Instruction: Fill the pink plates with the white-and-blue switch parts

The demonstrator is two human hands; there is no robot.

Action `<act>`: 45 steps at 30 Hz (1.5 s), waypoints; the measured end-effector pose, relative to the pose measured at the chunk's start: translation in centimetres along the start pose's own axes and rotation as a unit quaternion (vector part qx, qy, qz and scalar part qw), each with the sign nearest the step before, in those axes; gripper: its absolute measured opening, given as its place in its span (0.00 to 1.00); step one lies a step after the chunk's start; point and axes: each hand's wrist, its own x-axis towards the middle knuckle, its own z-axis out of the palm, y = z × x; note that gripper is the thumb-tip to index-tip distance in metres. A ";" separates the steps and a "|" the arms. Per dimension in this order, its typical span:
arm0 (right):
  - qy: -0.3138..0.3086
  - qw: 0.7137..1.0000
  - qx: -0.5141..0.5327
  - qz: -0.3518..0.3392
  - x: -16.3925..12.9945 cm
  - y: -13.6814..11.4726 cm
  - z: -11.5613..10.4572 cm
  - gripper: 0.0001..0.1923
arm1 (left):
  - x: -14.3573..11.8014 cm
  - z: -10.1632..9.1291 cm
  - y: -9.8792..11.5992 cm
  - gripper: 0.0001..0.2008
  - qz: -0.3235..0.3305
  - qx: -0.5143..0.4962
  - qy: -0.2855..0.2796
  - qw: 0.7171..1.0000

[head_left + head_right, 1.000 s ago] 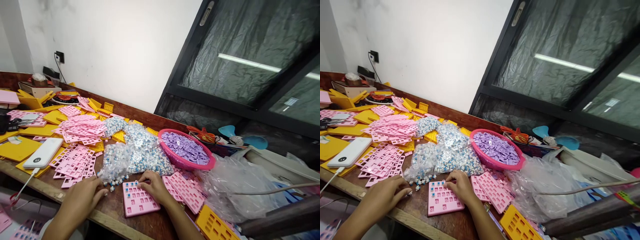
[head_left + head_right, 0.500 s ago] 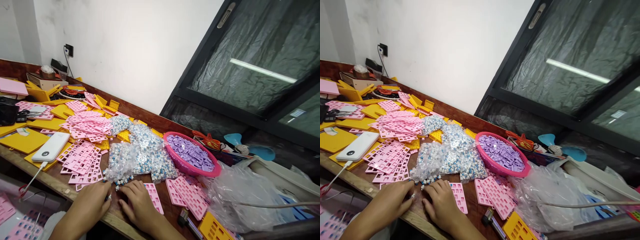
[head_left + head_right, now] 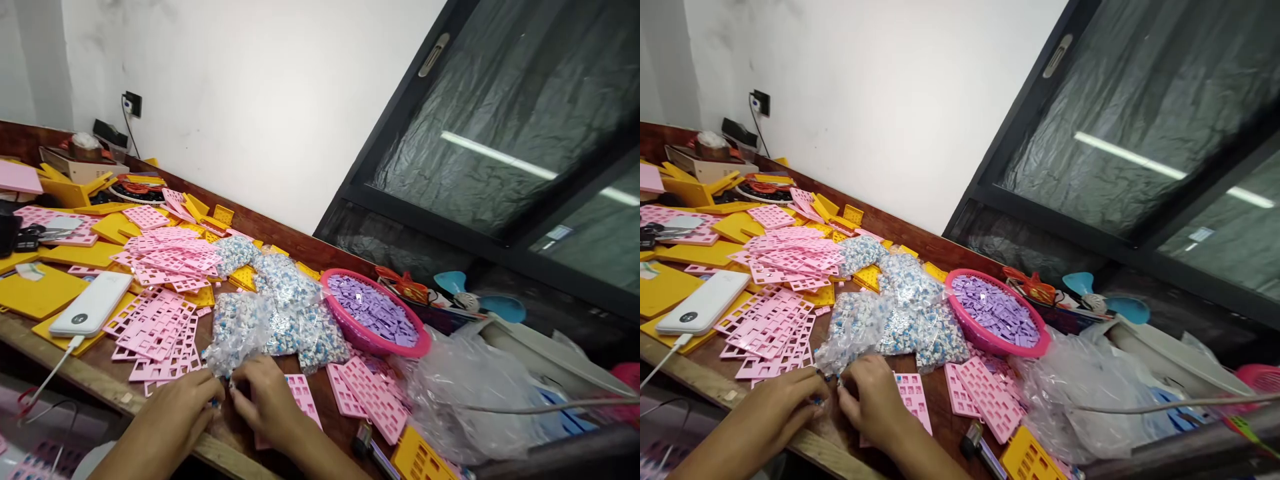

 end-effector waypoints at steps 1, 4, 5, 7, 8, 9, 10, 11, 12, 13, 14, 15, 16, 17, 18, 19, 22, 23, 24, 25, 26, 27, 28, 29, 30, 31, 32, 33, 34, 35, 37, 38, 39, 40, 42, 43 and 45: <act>0.007 1.000 0.016 0.007 -0.2 0.4 -1.1 0.09 | 0.2 0.4 0.2 0.12 0.016 -0.005 0.006 1.000; 0.005 0.999 0.029 0.031 -1.5 2.4 -4.4 0.08 | 1.3 2.4 1.3 0.10 0.061 -0.004 0.025 0.998; 0.000 0.999 0.028 0.041 -2.1 3.2 -5.1 0.08 | 1.8 3.3 1.7 0.10 0.071 0.000 0.030 0.997; -0.007 0.998 0.031 0.062 -3.1 4.5 -6.0 0.07 | 2.8 5.3 2.4 0.10 0.085 0.004 0.035 0.996; -0.013 0.997 0.034 0.068 -3.6 5.1 -6.1 0.07 | 3.2 6.3 2.6 0.10 0.090 0.001 0.032 0.995; -0.020 0.997 0.037 0.072 -3.9 5.5 -6.0 0.07 | 3.6 7.1 2.8 0.10 0.091 -0.004 0.026 0.995; -0.028 0.996 0.038 0.071 -4.2 5.7 -5.8 0.07 | 3.9 7.7 2.9 0.10 0.089 -0.009 0.018 0.996; -0.032 0.997 0.036 0.065 -4.3 5.9 -5.4 0.07 | 4.1 8.2 3.0 0.09 0.084 -0.015 0.011 0.996; -0.034 0.997 0.034 0.056 -4.4 6.1 -4.9 0.07 | 4.2 8.4 3.0 0.10 0.078 -0.021 0.004 0.997; -0.032 0.998 0.032 0.047 -4.5 6.1 -4.5 0.07 | 4.2 8.4 3.1 0.10 0.071 -0.029 -0.001 0.997; -0.025 0.999 0.030 0.038 -4.5 6.2 -4.0 0.07 | 4.1 8.4 3.1 0.11 0.067 -0.041 -0.005 0.997; -0.017 0.999 0.029 0.031 -4.5 6.3 -3.5 0.06 | 4.0 8.2 3.2 0.11 0.065 -0.055 -0.009 0.996; -0.012 0.999 0.026 0.025 -4.5 6.3 -3.2 0.06 | 3.9 8.0 3.3 0.12 0.065 -0.070 -0.015 0.995; -0.007 1.000 0.022 0.020 -4.5 6.3 -2.9 0.05 | 3.8 7.8 3.4 0.12 0.065 -0.081 -0.021 0.994; -0.005 1.000 0.017 0.017 -4.5 6.3 -2.7 0.05 | 3.8 7.7 3.4 0.12 0.064 -0.087 -0.025 0.994; -0.007 1.000 0.012 0.012 -4.5 6.2 -2.6 0.05 | 3.7 7.7 3.5 0.12 0.062 -0.089 -0.024 0.994; -0.029 1.000 0.004 -0.002 -4.5 5.9 -2.8 0.08 | 3.8 8.2 3.6 0.11 0.055 -0.081 -0.001 0.995; -0.036 0.999 0.005 -0.005 -4.5 5.8 -2.9 0.10 | 3.9 8.4 3.6 0.11 0.050 -0.078 0.009 0.996; -0.041 0.999 0.009 -0.004 -4.5 5.7 -2.9 0.11 | 4.0 8.6 3.6 0.12 0.044 -0.077 0.016 0.996; -0.039 0.999 0.014 0.001 -4.5 5.6 -3.0 0.11 | 4.0 8.8 3.6 0.12 0.037 -0.078 0.021 0.996; -0.033 0.999 0.020 0.010 -4.5 5.5 -3.0 0.11 | 4.1 8.9 3.6 0.12 0.029 -0.079 0.025 0.996; -0.024 0.999 0.028 0.020 -4.5 5.5 -2.9 0.10 | 4.1 9.0 3.6 0.11 0.023 -0.079 0.027 0.996; -0.015 0.999 0.037 0.029 -4.4 5.4 -2.8 0.08 | 4.1 9.1 3.6 0.09 0.020 -0.078 0.030 0.996; -0.005 0.998 0.047 0.037 -4.4 5.4 -2.7 0.07 | 4.2 9.1 3.6 0.08 0.019 -0.075 0.032 0.996; 0.003 0.998 0.056 0.042 -4.4 5.3 -2.6 0.06 | 4.2 9.2 3.6 0.08 0.020 -0.072 0.035 0.997; 0.011 0.997 0.066 0.044 -4.4 5.3 -2.4 0.05 | 4.1 9.2 3.6 0.09 0.024 -0.070 0.038 0.997; 0.019 0.996 0.075 0.042 -4.4 5.3 -2.3 0.06 | 4.1 9.3 3.6 0.09 0.029 -0.067 0.040 0.997; 0.026 0.995 0.085 0.040 -4.4 5.2 -2.2 0.06 | 4.1 9.4 3.6 0.10 0.032 -0.062 0.042 0.997; 0.033 0.994 0.093 0.039 -4.4 5.1 -2.1 0.07 | 4.0 9.5 3.7 0.11 0.034 -0.052 0.045 0.997; 0.035 0.994 0.101 0.038 -4.4 5.1 -2.1 0.07 | 3.9 9.6 3.7 0.12 0.035 -0.035 0.047 0.998; 0.026 0.993 0.108 0.035 -4.3 4.9 -2.1 0.07 | 3.8 9.8 3.8 0.14 0.036 0.009 0.048 0.998; 0.021 0.993 0.106 0.037 -4.3 4.7 -2.1 0.07 | 3.7 9.9 3.9 0.14 0.034 0.030 0.047 0.998; 0.018 0.994 0.104 0.041 -4.3 4.6 -2.2 0.07 | 3.6 10.1 4.0 0.15 0.034 0.047 0.047 0.997; 0.017 0.994 0.102 0.045 -4.3 4.5 -2.3 0.06 | 3.6 10.2 4.1 0.15 0.036 0.059 0.047 0.996; 0.019 0.993 0.103 0.055 -4.2 4.3 -2.4 0.06 | 3.6 10.5 4.2 0.15 0.044 0.070 0.053 0.995; 0.018 0.993 0.105 0.058 -4.2 4.2 -2.5 0.07 | 3.7 10.7 4.2 0.15 0.049 0.075 0.057 0.994; 0.011 0.993 0.107 0.058 -4.2 4.2 -2.6 0.07 | 3.7 11.1 4.2 0.15 0.056 0.094 0.064 0.992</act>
